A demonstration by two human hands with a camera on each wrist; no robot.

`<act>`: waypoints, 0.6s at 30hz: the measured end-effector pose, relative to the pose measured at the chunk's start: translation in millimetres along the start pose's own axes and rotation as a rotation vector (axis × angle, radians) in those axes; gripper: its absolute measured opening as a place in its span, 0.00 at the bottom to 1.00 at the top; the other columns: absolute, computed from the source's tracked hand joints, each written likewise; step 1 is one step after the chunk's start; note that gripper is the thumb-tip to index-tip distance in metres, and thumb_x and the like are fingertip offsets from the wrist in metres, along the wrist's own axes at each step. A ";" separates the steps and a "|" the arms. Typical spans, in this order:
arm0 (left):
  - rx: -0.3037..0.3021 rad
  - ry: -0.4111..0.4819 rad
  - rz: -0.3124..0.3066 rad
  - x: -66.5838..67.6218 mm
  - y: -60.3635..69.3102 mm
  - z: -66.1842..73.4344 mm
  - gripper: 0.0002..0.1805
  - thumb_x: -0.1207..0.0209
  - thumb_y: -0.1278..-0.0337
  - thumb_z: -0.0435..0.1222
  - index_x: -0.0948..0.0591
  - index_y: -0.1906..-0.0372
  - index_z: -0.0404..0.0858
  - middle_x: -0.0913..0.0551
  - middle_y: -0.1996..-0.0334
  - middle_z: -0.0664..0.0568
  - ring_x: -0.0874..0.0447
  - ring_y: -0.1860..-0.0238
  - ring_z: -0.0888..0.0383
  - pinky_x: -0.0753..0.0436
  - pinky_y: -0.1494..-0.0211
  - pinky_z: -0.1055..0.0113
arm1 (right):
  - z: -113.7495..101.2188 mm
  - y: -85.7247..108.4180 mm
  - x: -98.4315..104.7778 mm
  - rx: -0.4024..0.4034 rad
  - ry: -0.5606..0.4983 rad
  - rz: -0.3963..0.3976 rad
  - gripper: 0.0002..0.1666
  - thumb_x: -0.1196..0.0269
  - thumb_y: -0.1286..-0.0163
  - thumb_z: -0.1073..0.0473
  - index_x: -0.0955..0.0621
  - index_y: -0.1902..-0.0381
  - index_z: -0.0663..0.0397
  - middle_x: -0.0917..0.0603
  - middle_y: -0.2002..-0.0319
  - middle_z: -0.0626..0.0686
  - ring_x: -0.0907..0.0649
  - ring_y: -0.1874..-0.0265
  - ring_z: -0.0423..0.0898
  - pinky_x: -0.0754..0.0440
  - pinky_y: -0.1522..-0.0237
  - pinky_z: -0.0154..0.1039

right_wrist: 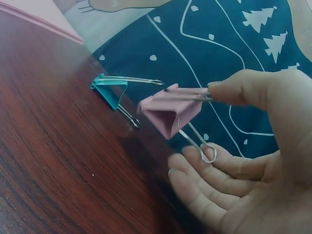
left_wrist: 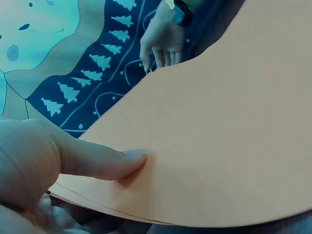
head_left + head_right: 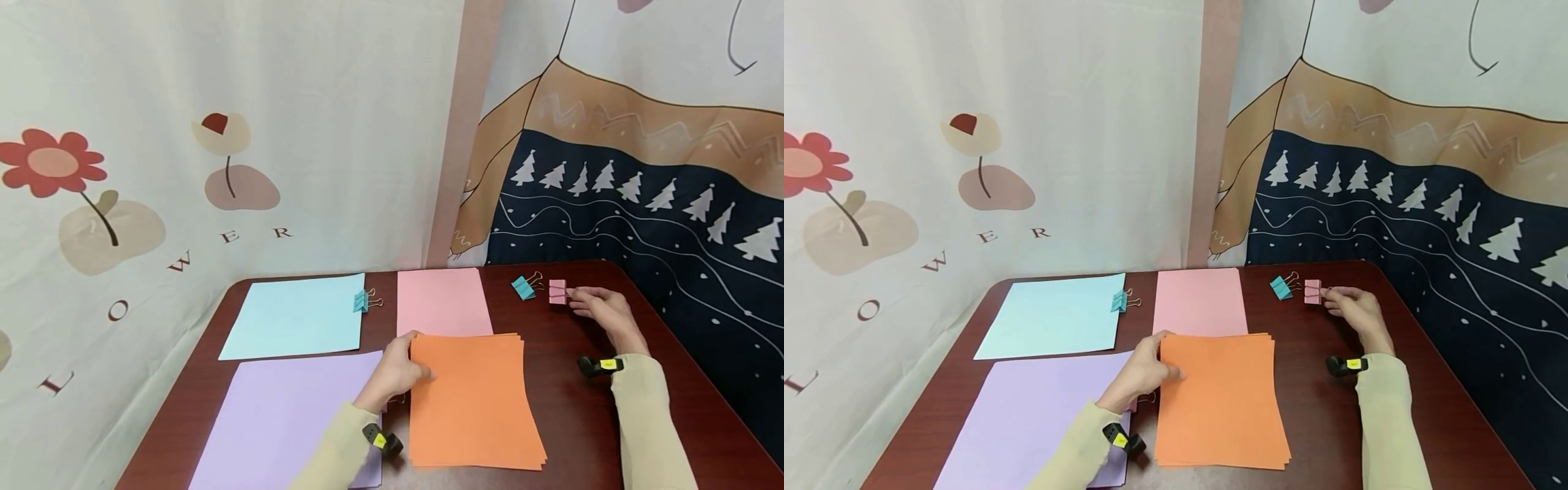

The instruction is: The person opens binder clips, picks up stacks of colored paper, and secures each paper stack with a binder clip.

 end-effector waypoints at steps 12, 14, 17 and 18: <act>-0.042 0.414 -0.053 -12.4 4.1 9.1 0.21 0.35 0.40 0.25 0.20 0.41 0.35 0.14 0.52 0.43 0.16 0.58 0.54 0.16 0.54 0.61 | -9.6 0.7 -1.1 0.029 -0.043 -0.003 0.34 0.42 0.25 0.35 0.29 0.37 0.57 0.15 0.70 0.32 0.13 0.66 0.31 0.14 0.60 0.28; -0.043 0.448 -0.049 -13.9 3.8 9.1 0.23 0.37 0.39 0.24 0.21 0.39 0.36 0.15 0.52 0.43 0.16 0.58 0.54 0.16 0.53 0.60 | -9.6 1.1 0.0 0.023 -0.052 0.012 0.33 0.41 0.26 0.34 0.30 0.40 0.54 0.15 0.70 0.32 0.13 0.67 0.31 0.14 0.60 0.28; -0.044 0.486 -0.053 -15.7 3.7 9.5 0.24 0.39 0.39 0.22 0.22 0.38 0.36 0.15 0.50 0.43 0.16 0.56 0.54 0.17 0.52 0.61 | -9.8 1.7 0.6 0.019 -0.051 0.019 0.39 0.42 0.26 0.33 0.31 0.36 0.59 0.15 0.70 0.32 0.14 0.66 0.31 0.14 0.60 0.28; -0.042 0.495 -0.057 -16.3 3.7 9.4 0.24 0.40 0.39 0.22 0.22 0.37 0.36 0.15 0.50 0.43 0.16 0.56 0.54 0.17 0.52 0.61 | -9.9 1.8 0.4 0.019 -0.052 0.016 0.42 0.42 0.26 0.32 0.33 0.33 0.61 0.15 0.69 0.32 0.14 0.66 0.31 0.14 0.60 0.28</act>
Point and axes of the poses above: each hand's wrist, its own y-axis away from the middle knuckle, its own x-axis out of the back of the hand, z = x × y, the point moved 9 cm from there along -y, towards the middle knuckle
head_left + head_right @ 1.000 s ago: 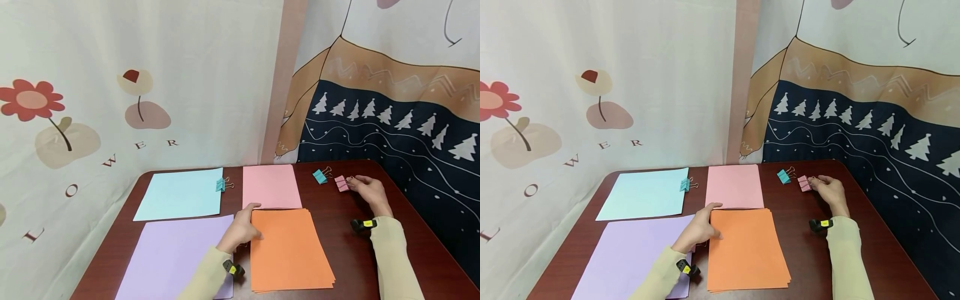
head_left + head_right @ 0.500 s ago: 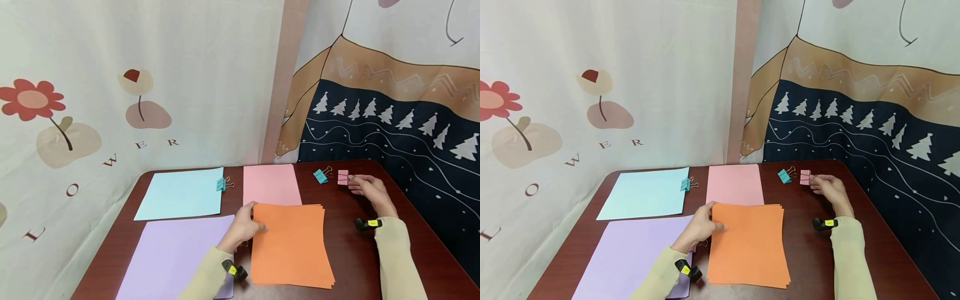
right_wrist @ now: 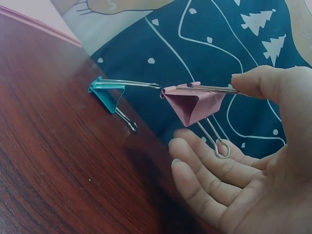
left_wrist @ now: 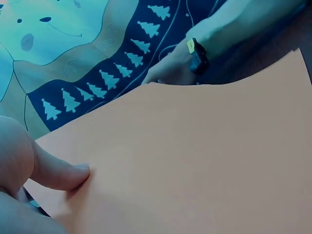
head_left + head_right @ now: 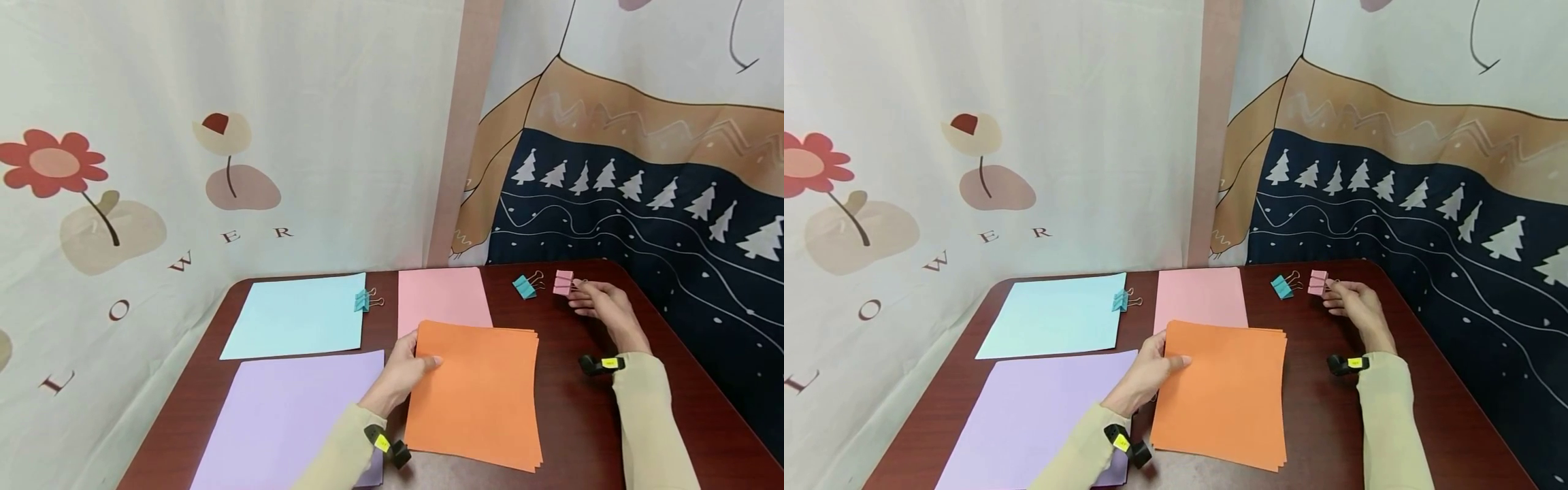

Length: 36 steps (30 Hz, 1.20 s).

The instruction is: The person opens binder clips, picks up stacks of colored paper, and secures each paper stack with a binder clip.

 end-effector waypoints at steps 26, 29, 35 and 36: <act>-0.057 0.099 0.102 35.8 -5.1 32.5 0.26 0.43 0.33 0.23 0.28 0.31 0.33 0.19 0.42 0.38 0.17 0.51 0.55 0.16 0.48 0.63 | -43.5 19.2 -6.6 0.118 -0.301 -0.066 0.20 0.37 0.25 0.44 0.27 0.48 0.51 0.14 0.68 0.43 0.16 0.70 0.37 0.15 0.62 0.28; -0.062 0.123 0.127 46.5 -5.4 37.4 0.25 0.44 0.34 0.21 0.27 0.33 0.32 0.19 0.42 0.38 0.18 0.51 0.55 0.17 0.48 0.64 | -47.2 23.9 -13.7 0.129 -0.280 -0.090 0.21 0.38 0.25 0.43 0.26 0.48 0.52 0.14 0.67 0.43 0.16 0.68 0.37 0.16 0.61 0.27; -0.079 0.141 0.171 66.4 -8.8 45.8 0.23 0.44 0.34 0.20 0.27 0.35 0.29 0.20 0.44 0.39 0.19 0.52 0.55 0.18 0.49 0.66 | -58.7 32.2 -30.7 0.221 -0.180 -0.142 0.18 0.43 0.21 0.44 0.24 0.47 0.51 0.14 0.63 0.42 0.16 0.65 0.38 0.16 0.58 0.26; -0.082 0.142 0.182 69.7 -9.6 46.9 0.23 0.44 0.34 0.20 0.27 0.36 0.29 0.20 0.44 0.39 0.20 0.52 0.55 0.18 0.49 0.67 | -61.2 34.0 -33.4 0.241 -0.161 -0.144 0.18 0.44 0.20 0.44 0.24 0.46 0.51 0.14 0.63 0.42 0.16 0.64 0.38 0.16 0.58 0.26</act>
Point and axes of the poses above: each hand's wrist, its own y-axis away from the middle knuckle, its own x-axis out of the back of the hand, z = x × y, the point moved 9 cm from there along -y, towards the middle knuckle
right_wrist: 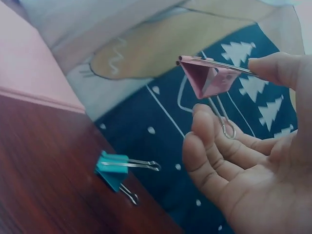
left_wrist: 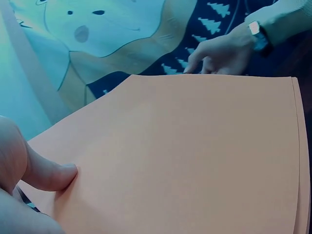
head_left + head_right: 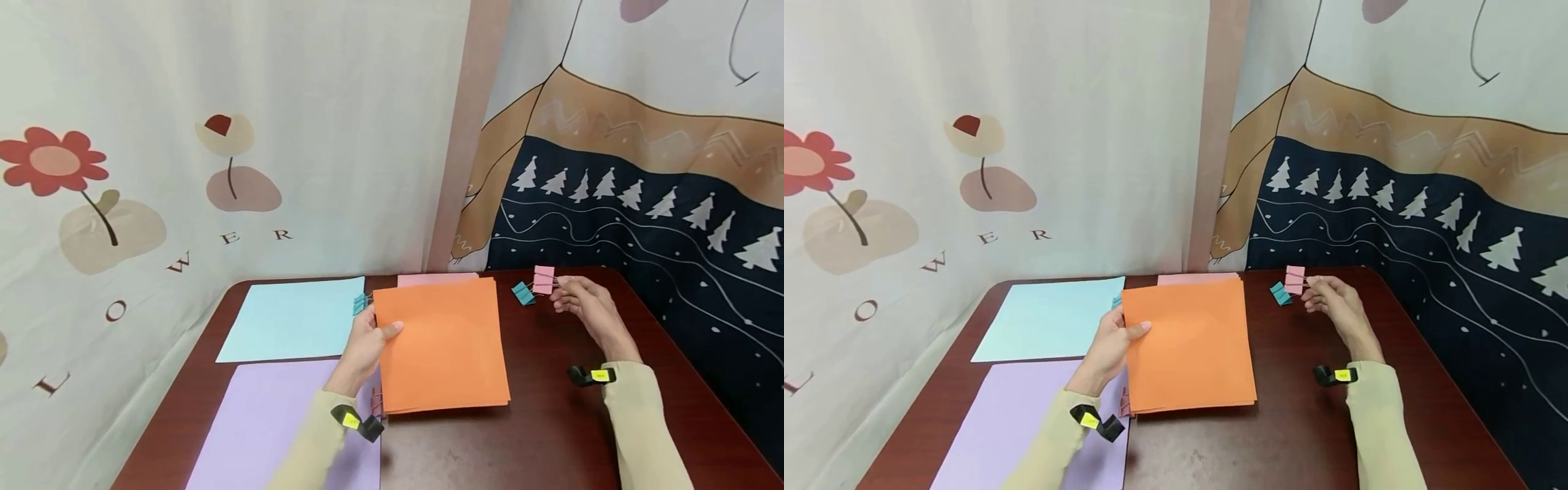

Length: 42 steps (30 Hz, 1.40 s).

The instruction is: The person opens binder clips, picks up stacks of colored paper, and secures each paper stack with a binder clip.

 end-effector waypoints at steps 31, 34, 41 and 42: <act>-0.017 0.042 0.123 53.1 -10.5 22.5 0.26 0.43 0.35 0.20 0.26 0.33 0.34 0.19 0.44 0.43 0.16 0.50 0.56 0.16 0.47 0.64 | -20.1 16.8 -75.7 0.093 0.104 -0.058 0.25 0.45 0.20 0.46 0.23 0.44 0.63 0.19 0.68 0.46 0.20 0.68 0.42 0.17 0.63 0.33; -0.008 0.042 0.122 54.6 -11.5 22.6 0.26 0.43 0.34 0.20 0.27 0.33 0.34 0.19 0.43 0.42 0.15 0.50 0.56 0.15 0.47 0.64 | -24.0 17.2 -81.8 0.110 0.037 -0.075 0.22 0.45 0.20 0.49 0.23 0.46 0.64 0.19 0.70 0.46 0.21 0.69 0.41 0.19 0.66 0.32; -0.014 0.050 0.127 54.3 -10.7 23.6 0.25 0.44 0.34 0.20 0.27 0.34 0.33 0.19 0.45 0.43 0.16 0.51 0.57 0.15 0.48 0.65 | -31.6 22.1 -99.2 0.186 -0.170 -0.151 0.12 0.45 0.21 0.60 0.22 0.51 0.65 0.24 0.73 0.48 0.26 0.74 0.42 0.26 0.71 0.34; -0.017 0.053 0.125 53.9 -10.7 23.7 0.25 0.44 0.35 0.20 0.27 0.34 0.33 0.19 0.45 0.43 0.16 0.51 0.57 0.15 0.48 0.65 | -32.1 22.5 -101.2 0.198 -0.189 -0.159 0.11 0.46 0.21 0.60 0.21 0.52 0.64 0.25 0.74 0.48 0.27 0.74 0.43 0.27 0.72 0.35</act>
Point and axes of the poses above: each hand's wrist, its own y-axis away from the middle knuckle, its own x-axis out of the back of the hand, z = x × y, the point moved 9 cm from there along -y, towards the middle knuckle
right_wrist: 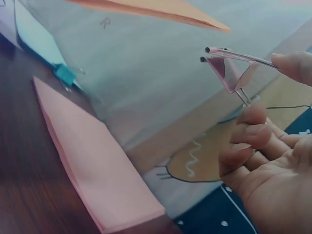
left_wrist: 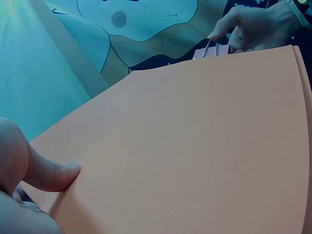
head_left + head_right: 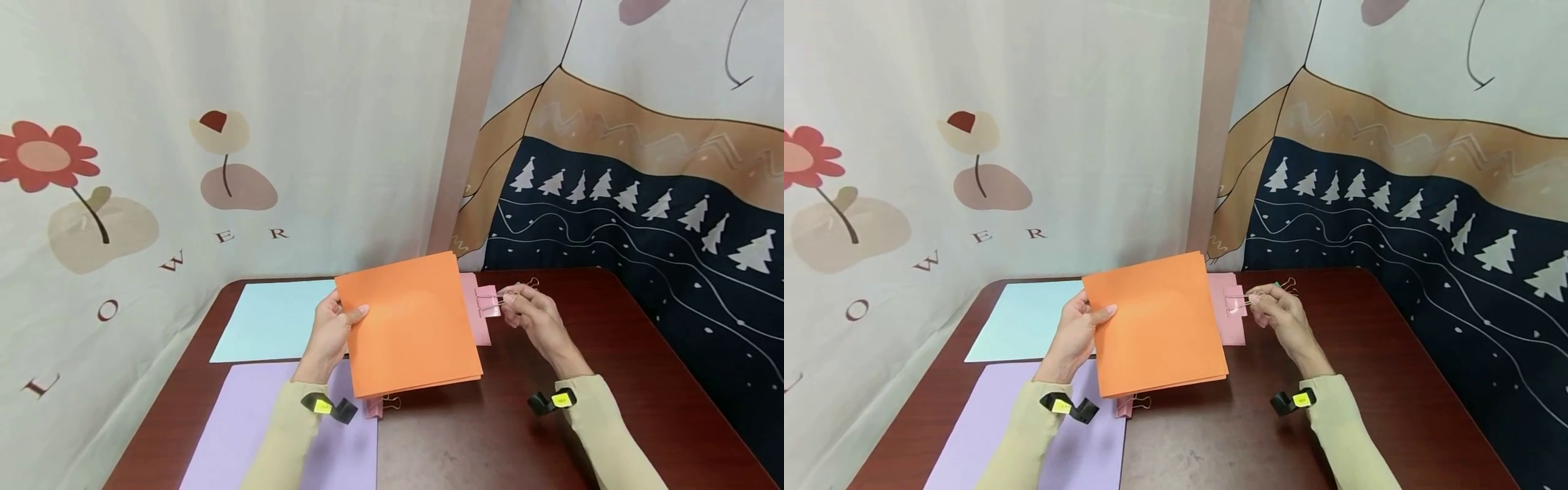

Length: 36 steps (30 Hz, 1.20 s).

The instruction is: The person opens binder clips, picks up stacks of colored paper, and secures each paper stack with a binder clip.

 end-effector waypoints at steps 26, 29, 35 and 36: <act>-0.017 0.025 -0.013 -6.3 3.6 -0.3 0.25 0.43 0.36 0.19 0.26 0.36 0.31 0.16 0.51 0.49 0.14 0.54 0.59 0.15 0.51 0.67 | -6.7 4.4 -25.8 0.024 -0.077 -0.041 0.09 0.44 0.22 0.65 0.20 0.54 0.67 0.24 0.77 0.47 0.31 0.79 0.42 0.37 0.77 0.40; -0.030 0.027 -0.020 -7.1 3.4 0.3 0.25 0.43 0.36 0.18 0.27 0.35 0.31 0.16 0.51 0.48 0.14 0.54 0.59 0.16 0.51 0.68 | -6.4 4.8 -29.3 0.025 -0.089 -0.053 0.08 0.45 0.22 0.66 0.21 0.54 0.67 0.22 0.75 0.46 0.30 0.78 0.40 0.37 0.76 0.41; -0.033 0.035 -0.022 -8.0 4.7 0.4 0.24 0.43 0.36 0.19 0.27 0.36 0.30 0.16 0.50 0.48 0.15 0.54 0.59 0.16 0.51 0.68 | -2.3 5.6 -33.8 -0.003 -0.071 -0.056 0.09 0.46 0.21 0.63 0.20 0.52 0.62 0.20 0.72 0.45 0.26 0.75 0.39 0.29 0.74 0.33; -0.029 0.038 -0.021 -8.2 4.9 0.0 0.24 0.43 0.36 0.19 0.27 0.36 0.31 0.17 0.50 0.48 0.15 0.54 0.59 0.16 0.51 0.68 | -1.1 5.6 -34.4 -0.012 -0.062 -0.054 0.11 0.46 0.21 0.62 0.21 0.50 0.63 0.21 0.72 0.45 0.26 0.74 0.39 0.27 0.73 0.32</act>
Point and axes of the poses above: each hand's wrist, its own y-axis away from the middle knuckle, its own x-axis out of the back of the hand, z = x × y, the point moved 9 cm from there along -y, towards the middle knuckle
